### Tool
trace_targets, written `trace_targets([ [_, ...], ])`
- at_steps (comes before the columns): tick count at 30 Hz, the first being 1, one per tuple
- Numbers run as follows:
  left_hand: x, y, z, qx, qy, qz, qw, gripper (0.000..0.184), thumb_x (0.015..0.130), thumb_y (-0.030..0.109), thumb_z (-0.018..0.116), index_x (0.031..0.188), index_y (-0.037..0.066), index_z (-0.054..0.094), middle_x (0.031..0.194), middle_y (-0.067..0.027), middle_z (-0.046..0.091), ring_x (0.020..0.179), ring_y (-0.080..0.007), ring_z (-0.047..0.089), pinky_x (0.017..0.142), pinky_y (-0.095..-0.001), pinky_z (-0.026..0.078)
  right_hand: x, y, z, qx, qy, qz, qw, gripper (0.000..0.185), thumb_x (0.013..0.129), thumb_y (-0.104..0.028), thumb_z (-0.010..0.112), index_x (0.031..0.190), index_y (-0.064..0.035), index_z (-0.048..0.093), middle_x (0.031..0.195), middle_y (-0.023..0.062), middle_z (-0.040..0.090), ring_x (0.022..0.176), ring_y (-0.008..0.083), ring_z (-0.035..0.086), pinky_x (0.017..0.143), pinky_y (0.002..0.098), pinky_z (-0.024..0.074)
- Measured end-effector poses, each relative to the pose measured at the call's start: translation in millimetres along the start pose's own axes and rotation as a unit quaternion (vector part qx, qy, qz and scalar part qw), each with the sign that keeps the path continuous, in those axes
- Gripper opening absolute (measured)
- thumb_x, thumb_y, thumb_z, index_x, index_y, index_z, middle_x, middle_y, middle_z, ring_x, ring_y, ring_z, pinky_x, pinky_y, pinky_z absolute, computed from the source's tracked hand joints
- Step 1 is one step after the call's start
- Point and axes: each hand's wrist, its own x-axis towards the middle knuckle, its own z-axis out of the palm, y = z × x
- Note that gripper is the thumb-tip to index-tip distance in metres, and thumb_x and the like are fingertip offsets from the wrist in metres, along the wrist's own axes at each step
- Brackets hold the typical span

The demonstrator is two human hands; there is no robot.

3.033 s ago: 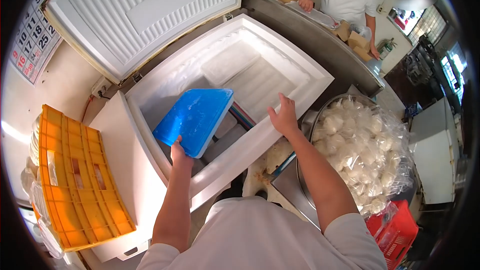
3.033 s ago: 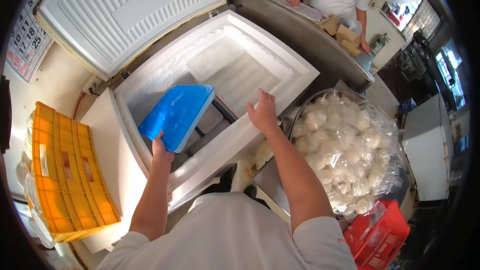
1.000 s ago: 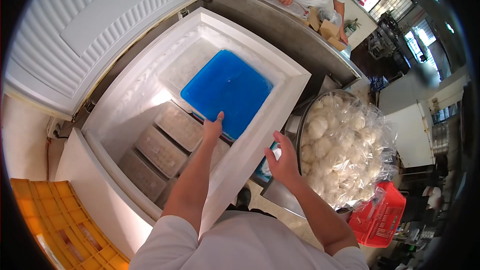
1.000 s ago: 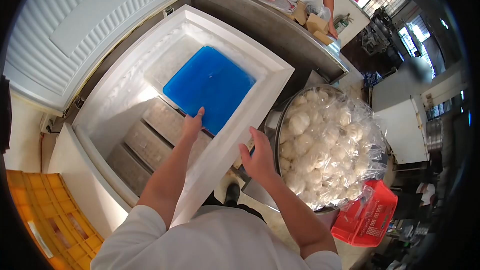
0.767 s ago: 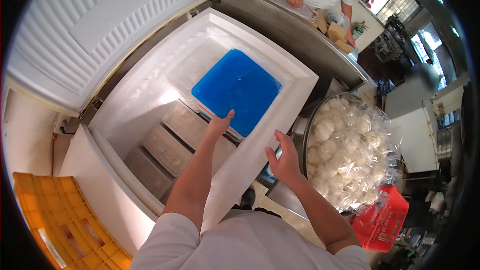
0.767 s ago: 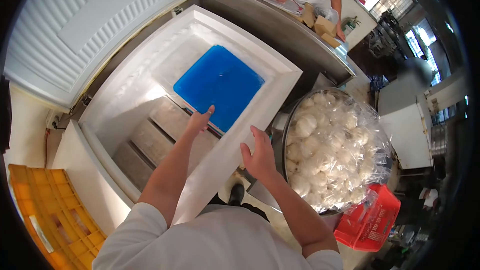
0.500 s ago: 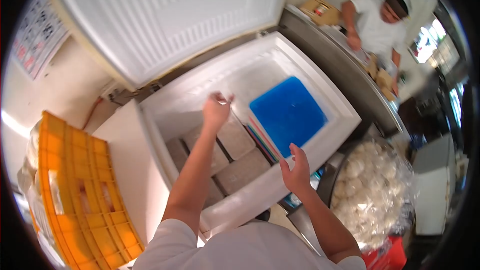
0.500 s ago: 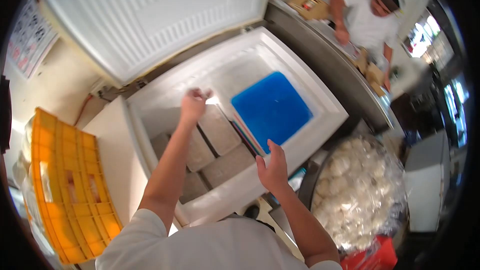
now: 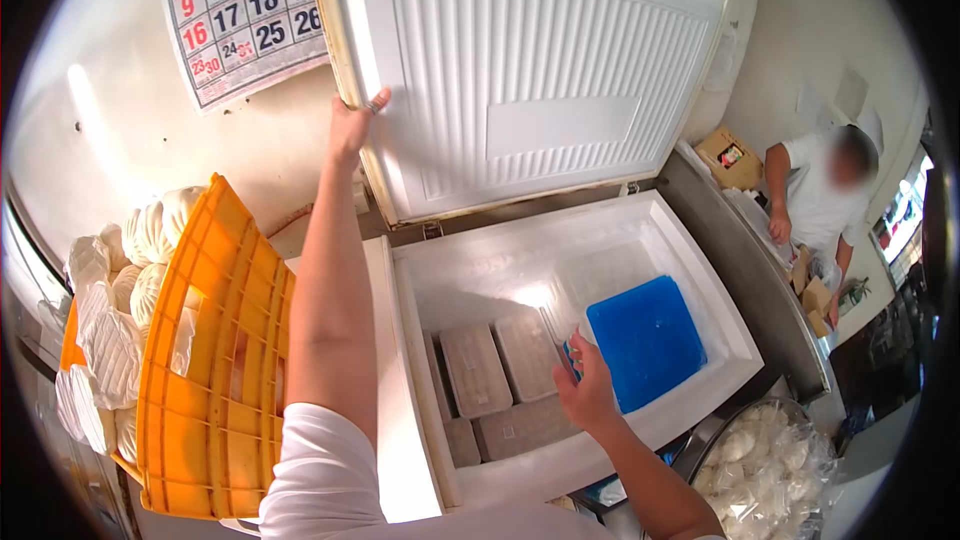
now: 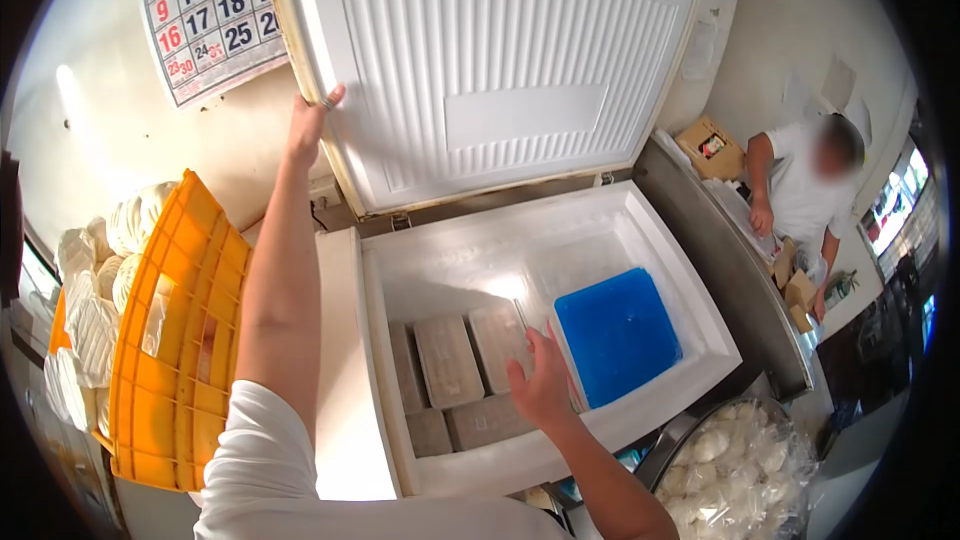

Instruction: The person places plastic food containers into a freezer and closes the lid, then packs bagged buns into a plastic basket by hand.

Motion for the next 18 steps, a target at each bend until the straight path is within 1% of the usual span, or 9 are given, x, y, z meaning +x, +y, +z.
trace_targets([
  [2,0.4,-1.2,-3.8,-0.005,-0.049,0.005,0.999,0.066,0.082,0.028,0.091,0.127,-0.005,0.056,0.119,-0.0228,0.067,0.105,-0.0281,0.067,0.089,-0.0398,0.058,6.0,-9.2,0.1,0.029,0.002,0.007,1.000,0.057,0.093,-0.011,0.073,0.143,0.0015,0.051,0.129,0.0183,0.064,0.113,0.0282,0.065,0.091,0.0386,0.0542],
  [5,-53.2,37.2,-3.7,-0.018,-0.067,0.021,0.997,0.074,0.079,0.019,0.093,0.133,-0.004,0.048,0.123,-0.0218,0.064,0.100,-0.0270,0.068,0.084,-0.0377,0.059,34.2,-39.3,-10.2,0.111,-0.002,0.005,0.994,0.059,0.094,-0.012,0.074,0.145,0.0022,0.049,0.133,0.0177,0.062,0.114,0.0263,0.065,0.093,0.0366,0.0545],
  [8,-95.4,17.8,-4.1,-0.035,-0.010,0.071,0.997,0.082,0.076,0.008,0.092,0.136,-0.003,0.038,0.124,-0.0194,0.061,0.104,-0.0256,0.066,0.084,-0.0373,0.060,70.6,-95.0,-25.1,0.297,-0.008,0.034,0.954,0.059,0.097,-0.012,0.072,0.148,0.0019,0.046,0.141,0.0218,0.057,0.115,0.0250,0.063,0.098,0.0386,0.0533],
  [10,-130.1,14.1,-8.5,-0.020,-0.010,0.100,0.995,0.084,0.075,0.004,0.092,0.137,-0.003,0.035,0.123,-0.0186,0.060,0.107,-0.0249,0.065,0.084,-0.0372,0.061,85.0,-154.0,-56.3,0.424,-0.011,0.022,0.905,0.060,0.100,-0.018,0.070,0.149,0.0036,0.043,0.151,0.0222,0.049,0.126,0.0297,0.059,0.108,0.0454,0.0492],
  [13,-193.5,23.4,-15.0,-0.016,-0.016,0.087,0.996,0.082,0.074,-0.002,0.089,0.137,-0.002,0.034,0.122,-0.0193,0.059,0.112,-0.0244,0.062,0.086,-0.0367,0.061,84.4,-202.8,-105.6,0.632,-0.009,0.005,0.775,0.058,0.102,-0.024,0.067,0.148,0.0040,0.043,0.156,0.0223,0.042,0.138,0.0382,0.049,0.118,0.0525,0.0386],
  [14,-209.3,23.6,-18.6,0.080,-0.003,0.136,0.987,0.080,0.074,-0.005,0.086,0.138,-0.001,0.037,0.127,-0.0209,0.058,0.119,-0.0260,0.059,0.098,-0.0388,0.056,75.7,-208.9,-117.9,0.657,-0.012,0.005,0.754,0.058,0.103,-0.026,0.065,0.147,0.0042,0.043,0.156,0.0221,0.041,0.141,0.0403,0.045,0.120,0.0541,0.0353],
  [16,-229.6,-8.6,-30.4,0.074,-0.038,0.098,0.992,0.081,0.074,-0.006,0.084,0.142,-0.001,0.038,0.131,-0.0206,0.058,0.124,-0.0277,0.056,0.106,-0.0407,0.050,53.3,-211.9,-138.0,0.706,-0.015,0.007,0.708,0.057,0.104,-0.029,0.062,0.146,0.0046,0.043,0.156,0.0217,0.040,0.147,0.0445,0.037,0.124,0.0571,0.0286],
  [17,-237.6,-26.3,-38.5,0.071,-0.057,0.077,0.993,0.082,0.074,-0.006,0.083,0.143,-0.001,0.039,0.133,-0.0205,0.058,0.127,-0.0286,0.054,0.110,-0.0416,0.047,40.2,-209.5,-141.7,0.719,-0.025,0.013,0.695,0.056,0.104,-0.029,0.062,0.145,0.0042,0.044,0.155,0.0206,0.041,0.148,0.0439,0.036,0.124,0.0566,0.0278],
  [18,-247.5,-36.0,-47.0,0.127,-0.070,0.074,0.987,0.081,0.076,-0.001,0.084,0.145,-0.001,0.041,0.135,-0.0198,0.057,0.129,-0.0296,0.053,0.113,-0.0417,0.044,26.9,-207.4,-141.7,0.730,-0.034,0.019,0.682,0.054,0.105,-0.028,0.062,0.145,0.0038,0.045,0.154,0.0196,0.042,0.148,0.0433,0.035,0.124,0.0562,0.0271],
])
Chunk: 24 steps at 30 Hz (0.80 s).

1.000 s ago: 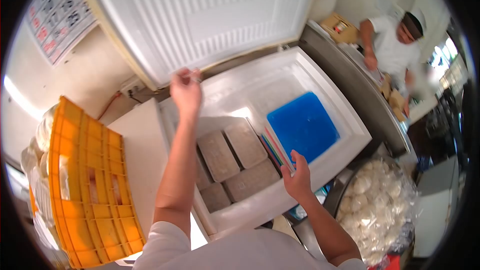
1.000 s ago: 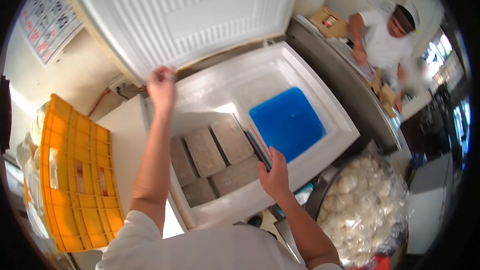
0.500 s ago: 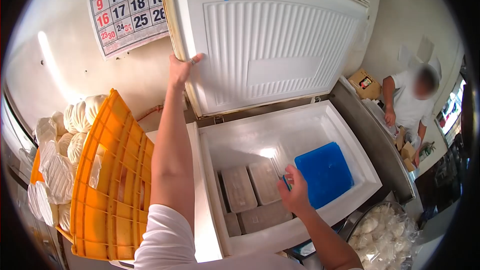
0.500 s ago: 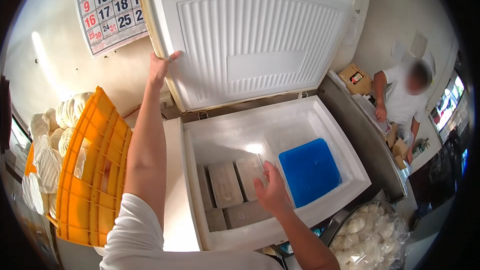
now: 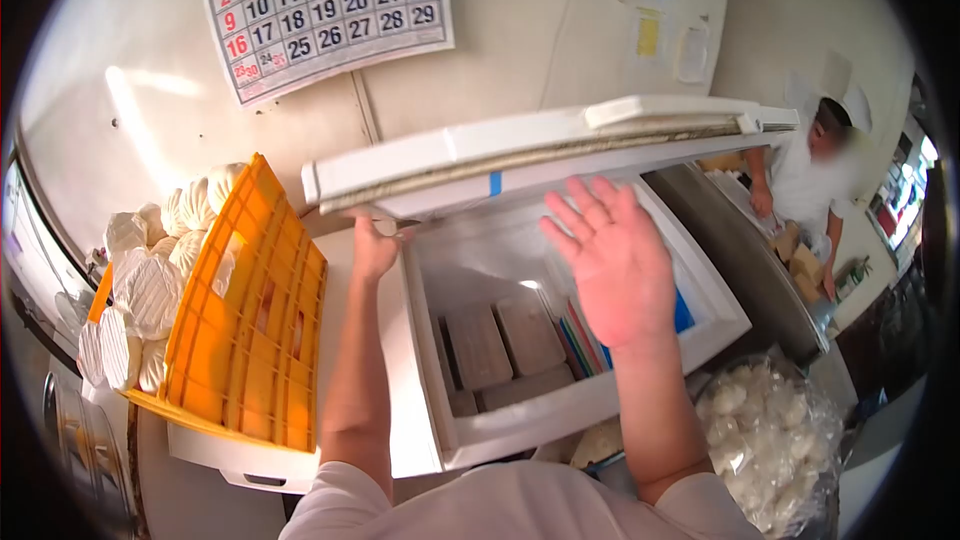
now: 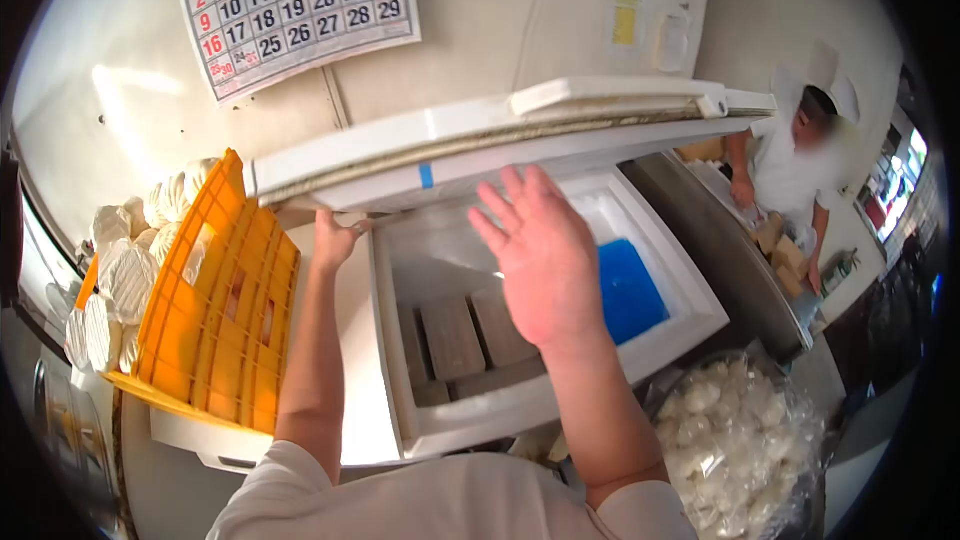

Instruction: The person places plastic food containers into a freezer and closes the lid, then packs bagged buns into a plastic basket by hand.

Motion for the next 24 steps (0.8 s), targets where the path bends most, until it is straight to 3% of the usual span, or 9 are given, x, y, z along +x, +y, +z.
trace_targets([
  [3,-45.9,-3.5,-9.3,0.014,-0.001,0.151,0.988,0.064,0.093,0.032,0.076,0.145,0.004,0.053,0.139,-0.0123,0.058,0.133,-0.0235,0.050,0.115,-0.0345,0.040,-46.9,-1.1,10.5,0.002,0.011,0.021,1.000,0.044,0.105,-0.029,0.063,0.135,0.0006,0.053,0.142,0.0124,0.053,0.141,0.0336,0.045,0.121,0.0515,0.0314],
  [4,-57.3,0.1,-11.3,-0.217,-0.023,0.007,0.976,0.064,0.094,0.035,0.075,0.146,0.005,0.052,0.138,-0.0107,0.059,0.131,-0.0209,0.052,0.113,-0.0332,0.041,-61.4,-0.2,6.0,0.005,0.028,0.032,0.999,0.044,0.105,-0.029,0.063,0.135,0.0007,0.053,0.142,0.0120,0.055,0.139,0.0317,0.047,0.121,0.0510,0.0314],
  [5,-67.2,3.3,-15.6,-0.429,-0.044,-0.140,0.891,0.065,0.094,0.038,0.075,0.146,0.007,0.052,0.136,-0.0090,0.059,0.129,-0.0183,0.053,0.110,-0.0320,0.043,-76.7,2.3,-0.8,0.011,0.045,0.042,0.998,0.044,0.105,-0.029,0.063,0.136,0.0007,0.053,0.141,0.0117,0.056,0.137,0.0297,0.050,0.121,0.0505,0.0315],
  [7,-96.4,49.8,-26.7,-0.299,-0.069,-0.242,0.921,0.053,0.097,0.023,0.069,0.147,0.012,0.055,0.139,-0.0086,0.061,0.131,-0.0207,0.055,0.111,-0.0320,0.044,-104.5,3.3,-11.0,0.038,0.094,0.071,0.992,0.046,0.104,-0.030,0.064,0.136,0.0013,0.053,0.140,0.0124,0.057,0.138,0.0278,0.050,0.120,0.0499,0.0335],
  [9,-121.8,56.6,-34.5,-0.080,-0.118,-0.178,0.974,0.050,0.097,0.010,0.063,0.147,0.013,0.057,0.143,-0.0100,0.061,0.136,-0.0238,0.054,0.113,-0.0325,0.044,-130.1,7.7,-25.8,0.053,0.138,0.100,0.984,0.046,0.104,-0.030,0.064,0.136,0.0016,0.053,0.138,0.0128,0.058,0.139,0.0277,0.049,0.120,0.0498,0.0346],
  [11,-128.5,25.8,-61.2,0.215,-0.184,0.070,0.957,0.053,0.094,-0.003,0.058,0.145,0.010,0.059,0.149,-0.0132,0.059,0.142,-0.0277,0.052,0.117,-0.0334,0.041,-151.7,18.5,-48.2,0.043,0.192,0.131,0.972,0.043,0.106,-0.027,0.061,0.136,0.0027,0.053,0.137,0.0147,0.059,0.135,0.0278,0.053,0.119,0.0497,0.0379],
  [13,-134.1,38.0,-80.2,0.247,-0.193,0.063,0.948,0.056,0.088,-0.012,0.053,0.142,0.001,0.059,0.152,-0.0173,0.056,0.147,-0.0311,0.046,0.121,-0.0380,0.036,-166.8,31.9,-67.4,0.015,0.235,0.153,0.960,0.042,0.107,-0.025,0.059,0.136,0.0037,0.052,0.138,0.0157,0.059,0.133,0.0279,0.055,0.118,0.0499,0.0393],
  [17,-167.2,130.6,-71.0,0.042,-0.115,-0.073,0.990,0.051,0.089,-0.014,0.050,0.137,-0.003,0.062,0.146,-0.0165,0.061,0.139,-0.0283,0.055,0.118,-0.0400,0.039,-195.0,58.8,-101.2,-0.109,0.266,0.173,0.942,0.046,0.109,-0.028,0.055,0.137,0.0079,0.051,0.136,0.0170,0.060,0.128,0.0319,0.060,0.112,0.0510,0.0487],
  [24,-243.7,193.0,4.9,-0.086,-0.240,-0.007,0.967,0.039,0.091,-0.011,0.061,0.128,0.000,0.069,0.130,-0.0137,0.071,0.123,-0.0236,0.065,0.107,-0.0375,0.049,-233.2,90.7,-143.9,-0.258,0.343,0.251,0.868,0.043,0.110,-0.035,0.052,0.118,0.0068,0.055,0.108,0.0208,0.071,0.093,0.0305,0.075,0.070,0.0421,0.0636],
])
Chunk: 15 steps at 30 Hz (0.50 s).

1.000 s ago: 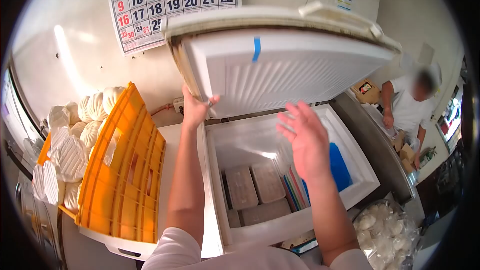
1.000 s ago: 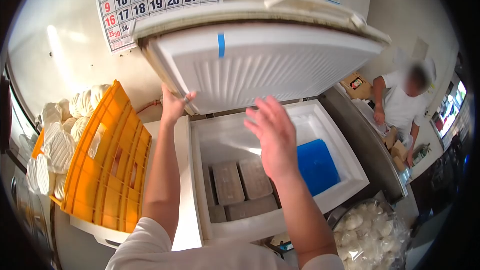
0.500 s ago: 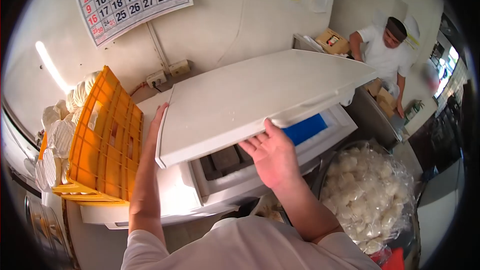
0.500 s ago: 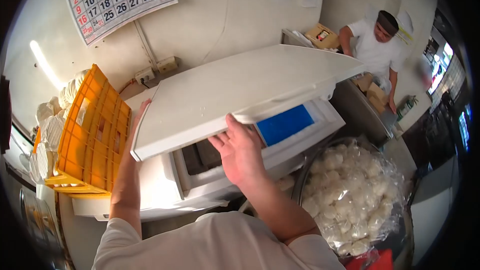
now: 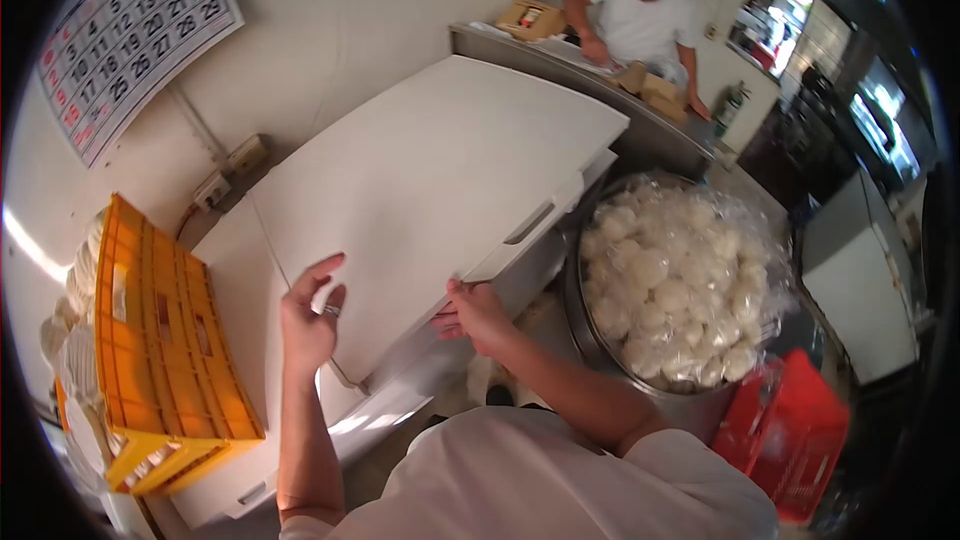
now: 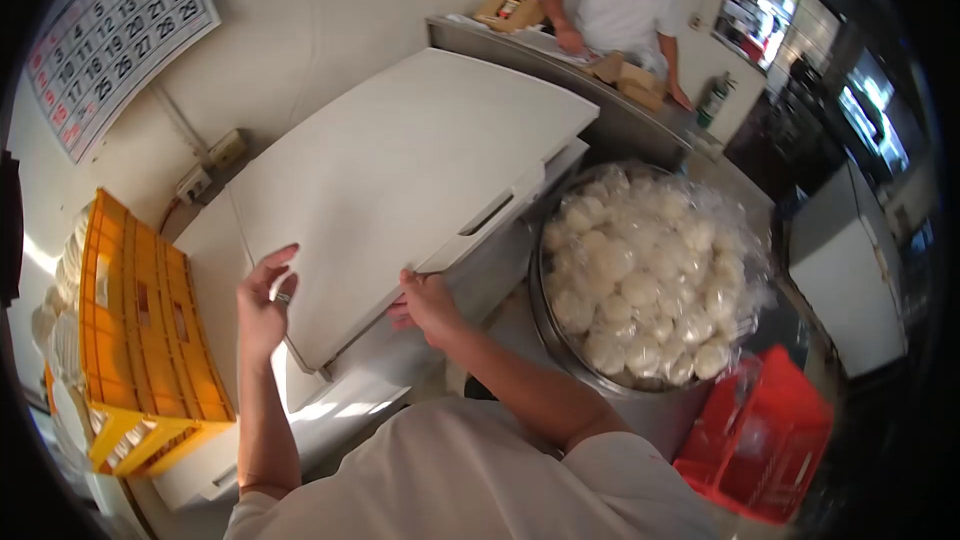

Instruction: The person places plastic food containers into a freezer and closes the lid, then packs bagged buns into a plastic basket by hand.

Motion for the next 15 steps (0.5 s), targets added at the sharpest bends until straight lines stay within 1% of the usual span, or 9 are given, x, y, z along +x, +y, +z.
trace_targets([
  [1,-4.9,5.6,11.5,-0.009,-0.022,-0.005,1.000,0.039,0.091,-0.011,0.061,0.128,0.001,0.069,0.129,-0.0136,0.072,0.123,-0.0237,0.065,0.107,-0.0378,0.049,-2.3,4.4,-0.6,-0.012,0.017,0.011,1.000,0.043,0.110,-0.036,0.053,0.116,0.0069,0.056,0.103,0.0202,0.072,0.088,0.0295,0.075,0.066,0.0407,0.0632],
  [4,-20.9,7.6,28.6,-0.043,-0.078,-0.016,0.996,0.040,0.091,-0.012,0.063,0.128,0.002,0.069,0.126,-0.0130,0.072,0.121,-0.0240,0.066,0.106,-0.0377,0.051,-15.6,1.8,-2.1,-0.191,0.023,-0.001,0.981,0.035,0.108,-0.030,0.055,0.106,0.0050,0.061,0.088,0.0160,0.073,0.071,0.0243,0.074,0.054,0.0356,0.0581],
  [7,-40.5,10.3,35.2,-0.082,-0.133,-0.019,0.988,0.039,0.090,-0.011,0.065,0.126,0.002,0.069,0.125,-0.0126,0.072,0.119,-0.0242,0.066,0.103,-0.0377,0.052,-41.5,-27.8,5.2,-0.225,0.047,-0.088,0.969,0.024,0.102,-0.021,0.059,0.097,0.0025,0.065,0.077,0.0120,0.072,0.061,0.0206,0.070,0.049,0.0324,0.0531],
  [10,-57.1,7.1,52.1,-0.104,-0.197,-0.009,0.975,0.039,0.089,-0.010,0.067,0.126,0.001,0.069,0.126,-0.0122,0.072,0.118,-0.0244,0.066,0.101,-0.0382,0.052,-56.2,-2.1,-10.5,-0.211,0.071,-0.257,0.940,0.018,0.097,-0.016,0.063,0.092,0.0008,0.067,0.076,0.0112,0.073,0.061,0.0196,0.068,0.053,0.0338,0.0527],
  [11,-63.1,6.1,58.0,-0.108,-0.218,-0.006,0.970,0.039,0.088,-0.010,0.068,0.126,0.001,0.069,0.126,-0.0122,0.072,0.118,-0.0245,0.067,0.100,-0.0384,0.052,-71.8,9.5,-18.8,-0.232,0.090,-0.268,0.931,0.017,0.096,-0.015,0.064,0.091,0.0008,0.068,0.076,0.0118,0.073,0.062,0.0205,0.068,0.055,0.0350,0.0532],
  [12,-68.7,7.4,65.4,-0.101,-0.238,-0.006,0.966,0.031,0.090,-0.005,0.071,0.120,0.001,0.072,0.126,-0.0128,0.072,0.117,-0.0251,0.067,0.100,-0.0387,0.052,-89.0,22.4,-24.6,-0.253,0.109,-0.279,0.920,0.017,0.095,-0.015,0.065,0.090,0.0007,0.068,0.077,0.0123,0.073,0.062,0.0215,0.068,0.058,0.0361,0.0536],
  [13,-74.5,-0.9,74.0,-0.111,-0.277,0.021,0.954,0.028,0.090,-0.003,0.072,0.118,0.001,0.073,0.127,-0.0131,0.072,0.117,-0.0253,0.067,0.100,-0.0387,0.052,-107.1,34.7,-30.1,-0.277,0.128,-0.287,0.908,0.017,0.095,-0.015,0.067,0.089,0.0006,0.069,0.077,0.0129,0.073,0.063,0.0224,0.068,0.060,0.0373,0.0541],
  [14,-79.8,-15.6,82.9,-0.121,-0.312,0.047,0.941,0.025,0.091,-0.001,0.073,0.115,0.002,0.074,0.128,-0.0135,0.071,0.116,-0.0254,0.067,0.099,-0.0388,0.052,-132.0,47.6,-38.0,-0.313,0.161,-0.302,0.886,0.014,0.092,-0.012,0.068,0.088,0.0005,0.070,0.079,0.0150,0.073,0.066,0.0263,0.070,0.065,0.0385,0.0548],
  [15,-86.7,-27.0,93.0,-0.129,-0.343,0.071,0.928,0.022,0.091,0.000,0.073,0.113,0.002,0.075,0.128,-0.0138,0.071,0.116,-0.0256,0.067,0.099,-0.0388,0.052,-157.8,54.0,-48.8,-0.349,0.199,-0.264,0.877,0.014,0.093,-0.014,0.068,0.089,-0.0007,0.071,0.083,0.0155,0.074,0.070,0.0283,0.071,0.068,0.0398,0.0557],
])
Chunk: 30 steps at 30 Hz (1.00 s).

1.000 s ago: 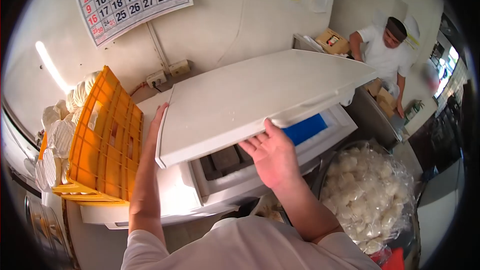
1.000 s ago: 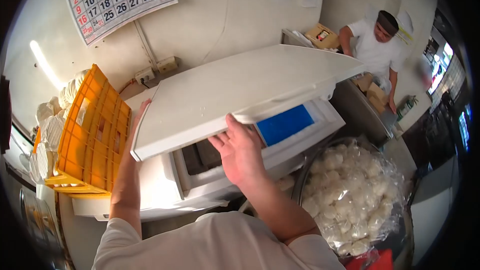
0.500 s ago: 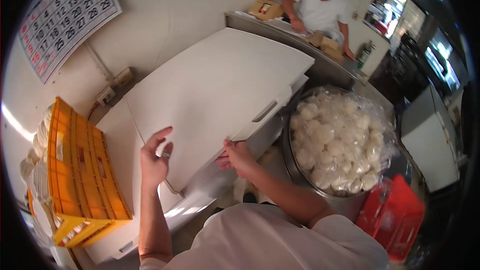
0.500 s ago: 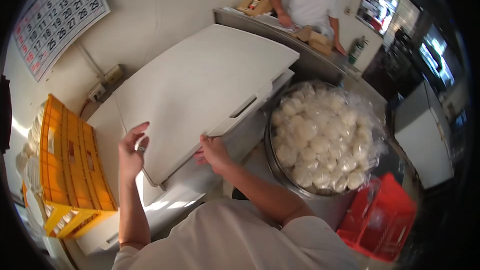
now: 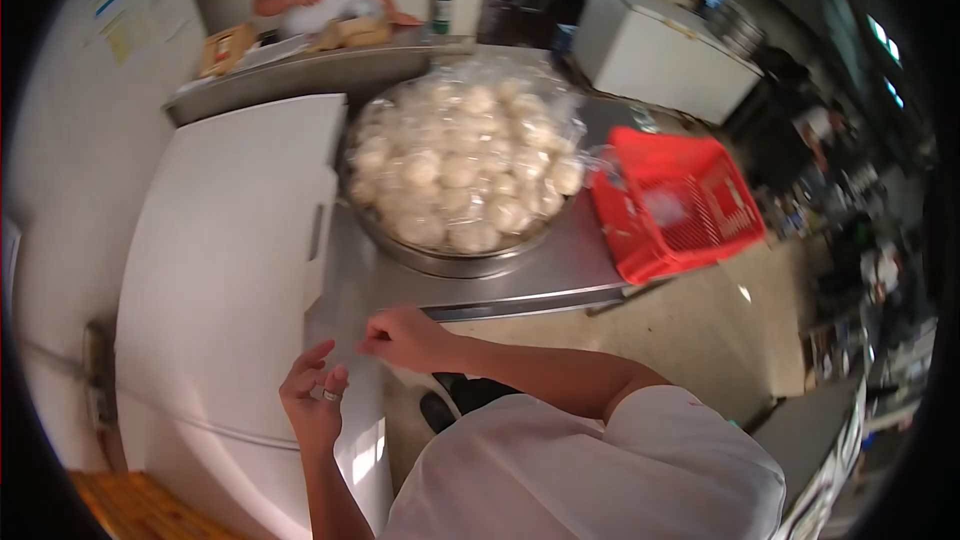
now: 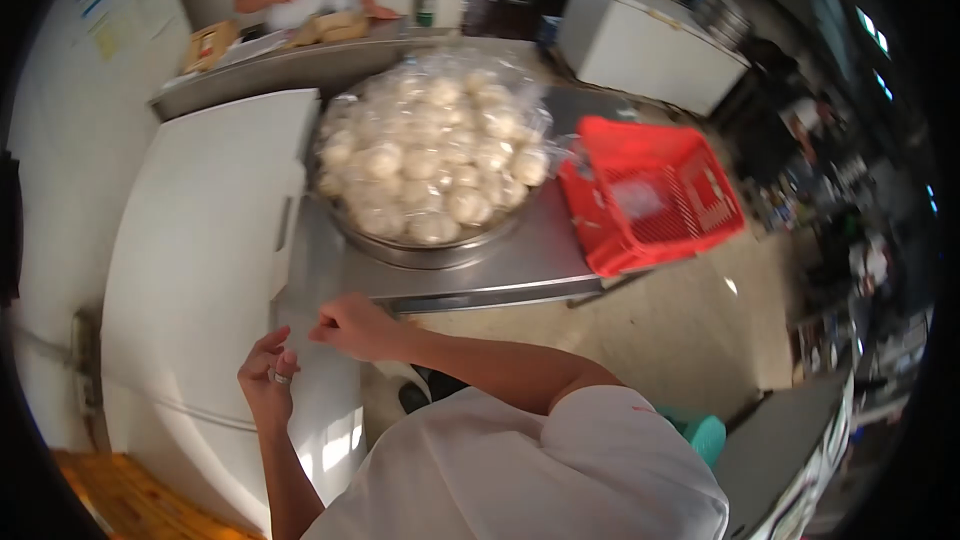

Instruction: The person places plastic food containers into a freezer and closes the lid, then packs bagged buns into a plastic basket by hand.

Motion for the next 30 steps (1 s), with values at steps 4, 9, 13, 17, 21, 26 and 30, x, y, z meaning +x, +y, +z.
trace_targets([
  [4,-0.4,9.3,71.5,-0.105,-0.016,-0.048,0.993,0.022,0.092,-0.001,0.071,0.114,0.001,0.075,0.127,-0.0144,0.071,0.109,-0.0235,0.068,0.097,-0.0355,0.053,-98.0,33.0,-69.7,-0.069,0.151,0.093,0.982,0.018,0.095,-0.024,0.071,0.098,-0.0061,0.075,0.088,0.0165,0.074,0.083,0.0358,0.072,0.077,0.0456,0.0572],
  [9,-7.9,55.8,145.6,-0.065,-0.126,-0.063,0.988,0.033,0.093,-0.005,0.068,0.124,0.002,0.071,0.118,-0.0112,0.073,0.107,-0.0196,0.069,0.094,-0.0320,0.054,-215.3,77.7,-228.7,-0.338,0.392,0.066,0.853,0.031,0.095,-0.024,0.070,0.114,-0.0002,0.070,0.101,0.0240,0.072,0.100,0.0403,0.069,0.089,0.0498,0.0546],
  [13,-10.5,82.0,224.3,-0.049,-0.207,-0.023,0.977,0.030,0.097,-0.005,0.064,0.126,0.000,0.069,0.115,-0.0080,0.072,0.106,-0.0163,0.068,0.095,-0.0296,0.054,-305.8,142.6,-318.1,-0.510,0.358,0.173,0.763,0.044,0.091,-0.033,0.073,0.120,-0.0005,0.067,0.119,0.0216,0.069,0.120,0.0409,0.061,0.111,0.0574,0.0397],
  [17,-3.8,112.0,336.8,-0.070,-0.242,0.009,0.968,0.028,0.093,-0.003,0.070,0.121,0.002,0.072,0.111,-0.0107,0.075,0.102,-0.0195,0.071,0.091,-0.0317,0.055,-345.2,203.1,-343.4,-0.502,0.195,0.272,0.797,0.049,0.090,-0.041,0.073,0.121,-0.0038,0.066,0.124,0.0187,0.065,0.128,0.0353,0.055,0.118,0.0616,0.0294],
  [21,17.8,163.2,454.4,-0.102,-0.282,0.079,0.951,0.025,0.094,0.001,0.071,0.119,-0.001,0.071,0.110,-0.0129,0.075,0.100,-0.0196,0.072,0.090,-0.0320,0.055,-336.5,210.5,-336.7,-0.480,0.220,0.200,0.825,0.041,0.092,-0.038,0.070,0.115,-0.0042,0.066,0.117,0.0163,0.064,0.122,0.0325,0.057,0.120,0.0593,0.0259],
  [26,77.7,234.8,580.1,-0.100,-0.353,0.202,0.908,0.025,0.097,0.001,0.068,0.122,-0.003,0.069,0.118,-0.0116,0.073,0.106,-0.0159,0.069,0.094,-0.0300,0.055,-352.6,214.0,-347.4,-0.280,0.316,0.025,0.906,0.056,0.085,-0.024,0.075,0.132,0.0034,0.058,0.121,0.0201,0.060,0.131,0.0366,0.051,0.124,0.0624,0.0222],
  [30,150.3,233.1,690.3,0.071,-0.339,0.337,0.876,0.027,0.092,0.010,0.073,0.115,-0.004,0.070,0.116,-0.0238,0.072,0.099,-0.0367,0.072,0.089,-0.0434,0.057,-393.7,200.6,-383.3,-0.341,0.332,0.107,0.873,0.064,0.084,-0.023,0.077,0.138,0.0040,0.054,0.132,0.0216,0.057,0.136,0.0395,0.048,0.126,0.0608,0.0206],
])
